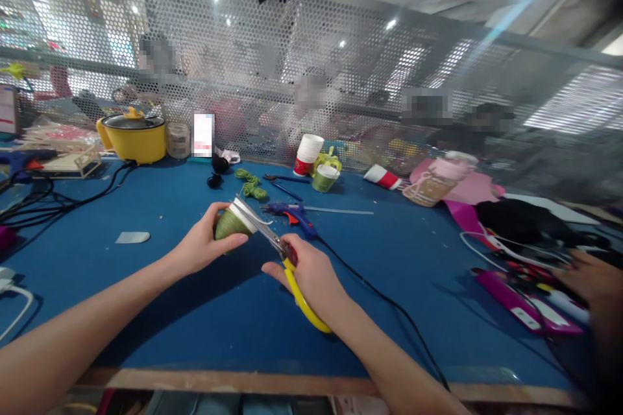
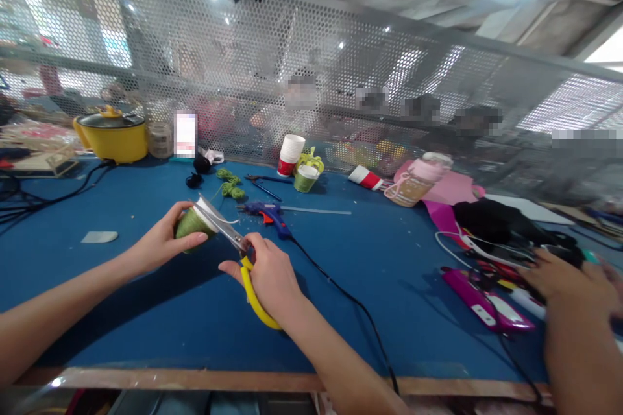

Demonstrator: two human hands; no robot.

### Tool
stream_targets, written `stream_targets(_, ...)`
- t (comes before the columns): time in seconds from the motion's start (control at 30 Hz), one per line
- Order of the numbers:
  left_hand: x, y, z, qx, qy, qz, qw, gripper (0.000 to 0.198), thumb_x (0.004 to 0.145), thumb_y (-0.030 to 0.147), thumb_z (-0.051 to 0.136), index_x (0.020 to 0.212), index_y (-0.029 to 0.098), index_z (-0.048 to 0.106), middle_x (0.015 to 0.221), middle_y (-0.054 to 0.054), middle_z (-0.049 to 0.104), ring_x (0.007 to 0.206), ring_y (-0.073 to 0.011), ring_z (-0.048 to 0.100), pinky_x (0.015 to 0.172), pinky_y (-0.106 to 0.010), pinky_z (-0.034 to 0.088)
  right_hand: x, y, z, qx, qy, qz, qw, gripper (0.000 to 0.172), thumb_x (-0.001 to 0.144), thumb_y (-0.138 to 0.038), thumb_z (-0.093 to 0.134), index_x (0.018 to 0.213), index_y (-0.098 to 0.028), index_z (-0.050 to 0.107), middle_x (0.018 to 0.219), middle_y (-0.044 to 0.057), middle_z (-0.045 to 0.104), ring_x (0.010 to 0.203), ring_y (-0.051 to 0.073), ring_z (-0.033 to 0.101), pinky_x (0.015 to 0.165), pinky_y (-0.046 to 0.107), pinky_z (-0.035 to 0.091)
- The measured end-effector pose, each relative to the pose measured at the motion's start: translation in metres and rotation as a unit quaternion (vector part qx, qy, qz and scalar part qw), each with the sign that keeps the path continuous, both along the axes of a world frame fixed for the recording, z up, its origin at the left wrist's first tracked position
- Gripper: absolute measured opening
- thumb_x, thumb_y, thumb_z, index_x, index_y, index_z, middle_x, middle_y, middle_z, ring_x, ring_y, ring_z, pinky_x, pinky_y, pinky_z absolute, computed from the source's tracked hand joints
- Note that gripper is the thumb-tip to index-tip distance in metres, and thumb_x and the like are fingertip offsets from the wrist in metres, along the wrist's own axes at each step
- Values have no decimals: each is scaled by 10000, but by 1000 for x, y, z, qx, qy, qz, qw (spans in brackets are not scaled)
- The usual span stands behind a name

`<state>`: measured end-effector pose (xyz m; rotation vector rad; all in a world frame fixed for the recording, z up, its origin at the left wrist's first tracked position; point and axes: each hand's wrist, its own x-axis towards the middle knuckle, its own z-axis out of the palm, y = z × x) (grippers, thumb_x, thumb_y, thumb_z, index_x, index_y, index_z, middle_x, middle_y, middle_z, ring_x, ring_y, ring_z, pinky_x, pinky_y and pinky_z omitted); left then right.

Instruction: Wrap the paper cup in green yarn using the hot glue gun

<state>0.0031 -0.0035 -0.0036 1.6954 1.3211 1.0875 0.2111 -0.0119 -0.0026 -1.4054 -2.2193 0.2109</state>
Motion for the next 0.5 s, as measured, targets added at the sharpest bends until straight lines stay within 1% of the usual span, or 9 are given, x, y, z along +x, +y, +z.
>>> stream_targets(0.07,-3,2,0,-9,-13,-11,1000,562,682,421,626,1112,179,358,806,7,500,648,-126,512,581,-257,425,0,0,0,1,-4,-4,1000,384,697,-533,573,860,-190,513,704,22,586,612,157,528,552,252,373)
stream_targets(0.13,-6,4,0,-32,-49,-30,998,577,671,438,633,1112,176,369,842,-10,514,677,-139,532,583,-264,442,0,0,0,0,-4,-8,1000,373,702,-533,568,850,-193,519,681,14,584,588,148,521,538,243,363)
stream_targets(0.23,-9,5,1,-111,-125,-75,983,546,703,466,596,1110,168,388,886,-43,541,701,-158,573,578,-276,470,1,1,-1,6,-7,-8,1000,368,704,-536,564,839,-197,523,648,5,569,563,141,508,523,238,353)
stream_targets(0.3,-10,4,2,-164,-158,-105,968,529,723,479,574,1110,164,397,860,-46,554,665,-158,593,544,-271,476,2,2,-2,8,-12,-9,1000,376,692,-539,575,845,-199,524,645,4,558,562,141,502,524,239,354)
stream_targets(0.33,-9,4,3,-176,-165,-114,964,523,725,479,575,1104,163,403,842,-44,556,646,-155,597,522,-261,473,2,2,-3,4,-13,-9,1000,387,681,-537,586,859,-199,524,659,6,558,570,142,503,534,242,362)
stream_targets(0.4,-8,2,3,-170,-158,-110,966,507,718,467,594,1082,161,419,821,-39,557,624,-147,596,484,-235,459,2,3,-2,-8,-10,-4,1000,429,651,-527,621,900,-195,515,711,18,566,608,151,514,568,254,385)
stream_targets(0.5,-5,0,3,-147,-123,-97,977,477,711,454,610,1046,164,435,820,-35,563,624,-141,593,464,-217,448,0,3,-1,-25,6,4,1000,485,601,-481,681,936,-183,495,802,42,579,694,170,534,631,274,410)
